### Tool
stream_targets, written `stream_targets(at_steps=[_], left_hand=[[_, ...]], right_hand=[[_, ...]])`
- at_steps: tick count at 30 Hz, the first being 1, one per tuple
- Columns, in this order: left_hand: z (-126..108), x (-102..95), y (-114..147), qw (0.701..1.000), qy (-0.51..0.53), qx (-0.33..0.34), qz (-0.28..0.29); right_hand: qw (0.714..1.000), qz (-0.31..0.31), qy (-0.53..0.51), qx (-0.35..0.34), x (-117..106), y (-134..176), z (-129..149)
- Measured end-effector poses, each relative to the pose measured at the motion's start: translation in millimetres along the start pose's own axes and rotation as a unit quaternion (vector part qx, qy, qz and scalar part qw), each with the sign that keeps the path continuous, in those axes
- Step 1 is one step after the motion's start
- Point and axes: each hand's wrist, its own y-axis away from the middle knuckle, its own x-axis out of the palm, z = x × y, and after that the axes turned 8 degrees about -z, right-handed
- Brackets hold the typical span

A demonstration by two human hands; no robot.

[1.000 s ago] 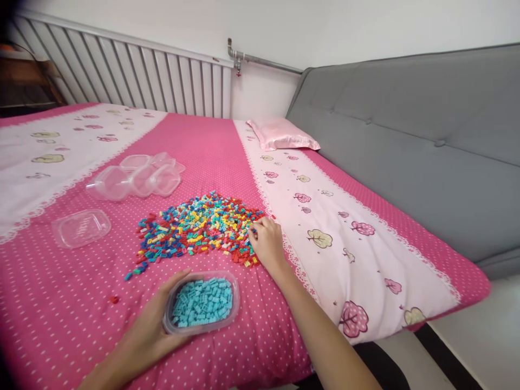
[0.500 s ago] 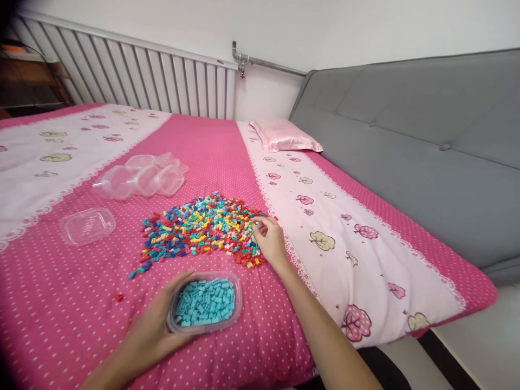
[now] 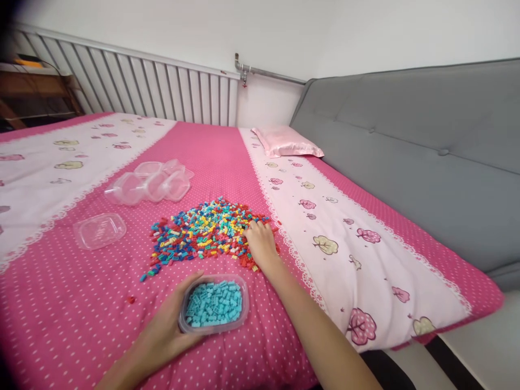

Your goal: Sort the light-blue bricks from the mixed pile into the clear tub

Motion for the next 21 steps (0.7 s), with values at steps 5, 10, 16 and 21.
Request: stream_targets(at_steps=[5, 10, 16, 21], left_hand=[[-2, -0.4, 0, 1.000, -0.005, 0.004, -0.011], [-1, -1.0, 0, 1.000, -0.008, 0.002, 0.002], [-1, -1.8, 0, 1.000, -0.016, 0.005, 0.010], [-4, -2.3, -1, 1.000, -0.018, 0.002, 0.011]], right_hand=[[0.999, 0.037, 0.021, 0.002, -4, -1, -2], [0.999, 0.048, 0.005, 0.007, -3, -2, -4], [0.999, 0.011, -0.035, 0.026, -2, 1, -10], [0.993, -0.055, -0.099, 0.045, -9, 11, -18]])
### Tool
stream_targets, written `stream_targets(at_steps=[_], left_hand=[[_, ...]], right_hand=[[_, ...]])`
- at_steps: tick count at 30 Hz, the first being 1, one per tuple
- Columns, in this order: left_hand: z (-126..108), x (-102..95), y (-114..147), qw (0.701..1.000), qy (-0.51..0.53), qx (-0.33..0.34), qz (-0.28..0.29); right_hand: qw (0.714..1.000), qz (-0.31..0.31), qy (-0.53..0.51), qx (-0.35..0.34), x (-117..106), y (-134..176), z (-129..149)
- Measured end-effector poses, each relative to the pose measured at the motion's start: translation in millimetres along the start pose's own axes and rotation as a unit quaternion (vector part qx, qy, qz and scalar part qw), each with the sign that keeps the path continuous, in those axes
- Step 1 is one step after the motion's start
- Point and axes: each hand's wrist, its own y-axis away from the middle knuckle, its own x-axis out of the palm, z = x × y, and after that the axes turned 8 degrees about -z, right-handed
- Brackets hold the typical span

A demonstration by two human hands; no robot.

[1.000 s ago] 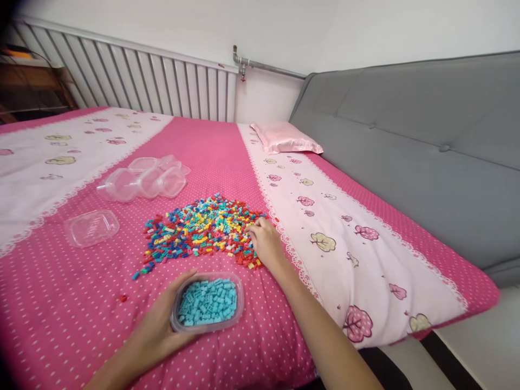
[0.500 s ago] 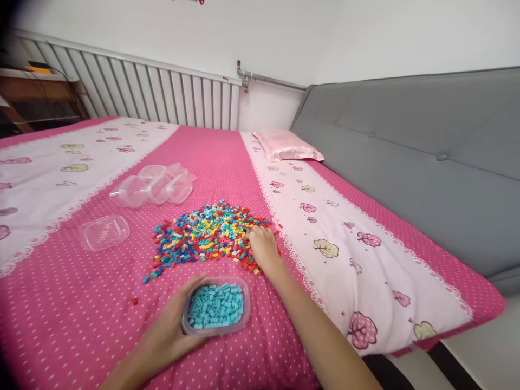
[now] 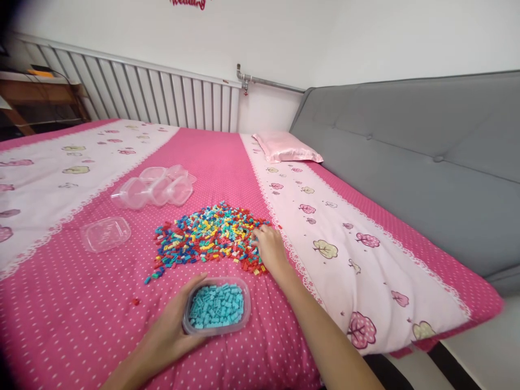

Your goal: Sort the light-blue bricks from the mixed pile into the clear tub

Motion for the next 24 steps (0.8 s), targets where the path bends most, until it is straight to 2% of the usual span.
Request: stream_targets(at_steps=[4, 9, 14, 19, 24], left_hand=[[1, 1.9, 1, 1.000, -0.003, -0.003, 0.002], [4, 1.5, 2, 1.000, -0.008, -0.006, 0.001], [-1, 6.1, 3, 1.000, -0.005, -0.017, -0.011], [-12, 24.9, 6, 0.996, -0.006, -0.027, -0.082], [-16, 28.9, 10, 0.996, 0.007, -0.037, -0.081]], right_hand=[[0.996, -0.036, -0.083, 0.020, -16, 16, -1], [0.985, -0.024, -0.171, 0.005, -35, 34, 6], [0.980, -0.021, -0.197, 0.015, -38, 40, 15], [0.973, 0.010, -0.231, 0.000, -40, 56, 49], [0.968, 0.066, -0.238, -0.044, -44, 76, 82]])
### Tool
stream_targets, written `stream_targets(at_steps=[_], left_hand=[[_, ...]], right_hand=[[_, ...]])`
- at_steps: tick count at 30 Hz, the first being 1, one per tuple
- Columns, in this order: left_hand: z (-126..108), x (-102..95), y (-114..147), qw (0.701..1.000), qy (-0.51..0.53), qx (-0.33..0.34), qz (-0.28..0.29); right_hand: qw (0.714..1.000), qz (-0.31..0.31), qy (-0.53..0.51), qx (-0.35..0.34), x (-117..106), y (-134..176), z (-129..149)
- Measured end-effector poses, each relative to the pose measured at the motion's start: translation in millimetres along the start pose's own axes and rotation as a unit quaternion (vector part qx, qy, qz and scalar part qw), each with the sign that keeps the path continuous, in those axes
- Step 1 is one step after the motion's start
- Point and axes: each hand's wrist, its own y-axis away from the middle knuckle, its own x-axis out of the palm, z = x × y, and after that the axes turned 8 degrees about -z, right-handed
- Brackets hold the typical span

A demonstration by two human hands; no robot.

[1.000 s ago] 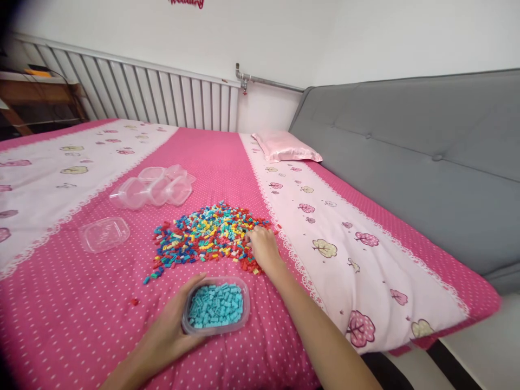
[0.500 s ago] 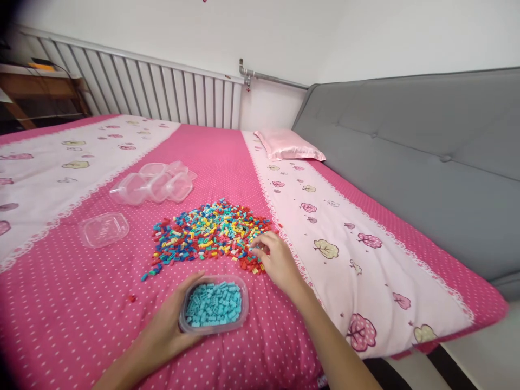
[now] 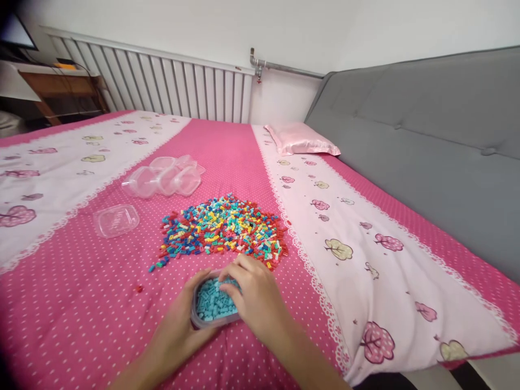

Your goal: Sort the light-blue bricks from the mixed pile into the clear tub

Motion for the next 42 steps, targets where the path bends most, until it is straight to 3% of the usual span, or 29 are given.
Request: stream_targets(at_steps=[4, 16, 20, 25, 29, 35, 42], left_hand=[[1, -2.5, -1, 1.000, 0.018, -0.016, 0.019], [-6, -5.5, -6, 0.999, 0.026, -0.008, 0.029], [-1, -4.8, -5, 0.999, 0.036, -0.028, 0.024], [4, -3.8, -5, 0.996, 0.067, -0.045, 0.023], [3, -4.5, -5, 0.998, 0.049, -0.034, 0.029], [2, -5.0, -4, 0.997, 0.046, -0.038, 0.040], [5, -3.2, -3, 0.998, 0.047, -0.037, 0.036]], right_hand=[[0.999, 0.035, -0.021, -0.013, 12, 5, 0], [0.999, -0.012, -0.050, 0.010, 37, 9, -4], [0.999, -0.022, -0.024, 0.015, 32, 7, -7], [0.997, -0.064, 0.025, 0.027, 1, -2, -20], [0.999, -0.009, 0.048, -0.002, -12, -4, -18], [0.989, 0.095, 0.102, -0.047, -3, 4, -2], [0.986, 0.106, 0.121, -0.042, -1, 3, -2]])
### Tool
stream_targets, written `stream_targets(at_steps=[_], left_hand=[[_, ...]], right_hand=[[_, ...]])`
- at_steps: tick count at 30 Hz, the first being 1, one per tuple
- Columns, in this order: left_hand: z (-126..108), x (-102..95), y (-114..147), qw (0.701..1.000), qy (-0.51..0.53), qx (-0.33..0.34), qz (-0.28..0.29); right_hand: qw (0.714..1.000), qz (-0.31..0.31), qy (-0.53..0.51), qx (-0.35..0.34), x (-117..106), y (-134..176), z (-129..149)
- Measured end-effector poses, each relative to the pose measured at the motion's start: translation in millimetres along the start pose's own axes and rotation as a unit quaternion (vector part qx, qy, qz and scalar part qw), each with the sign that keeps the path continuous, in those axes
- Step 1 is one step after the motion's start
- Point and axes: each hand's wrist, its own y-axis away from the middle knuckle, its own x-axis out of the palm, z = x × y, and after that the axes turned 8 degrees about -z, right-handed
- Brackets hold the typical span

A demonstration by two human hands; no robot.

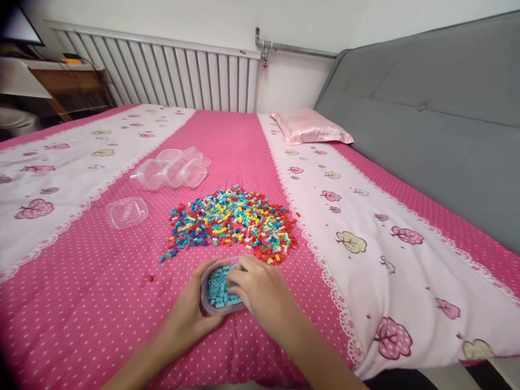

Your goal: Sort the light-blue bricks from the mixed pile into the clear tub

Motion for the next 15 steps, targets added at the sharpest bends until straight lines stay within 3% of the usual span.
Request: stream_targets(at_steps=[15], left_hand=[[-0.4, -0.4, 1.0, 1.000, -0.019, 0.007, 0.004]], right_hand=[[1.000, 0.010, 0.025, -0.012, -0.9, 0.7, -4.6]])
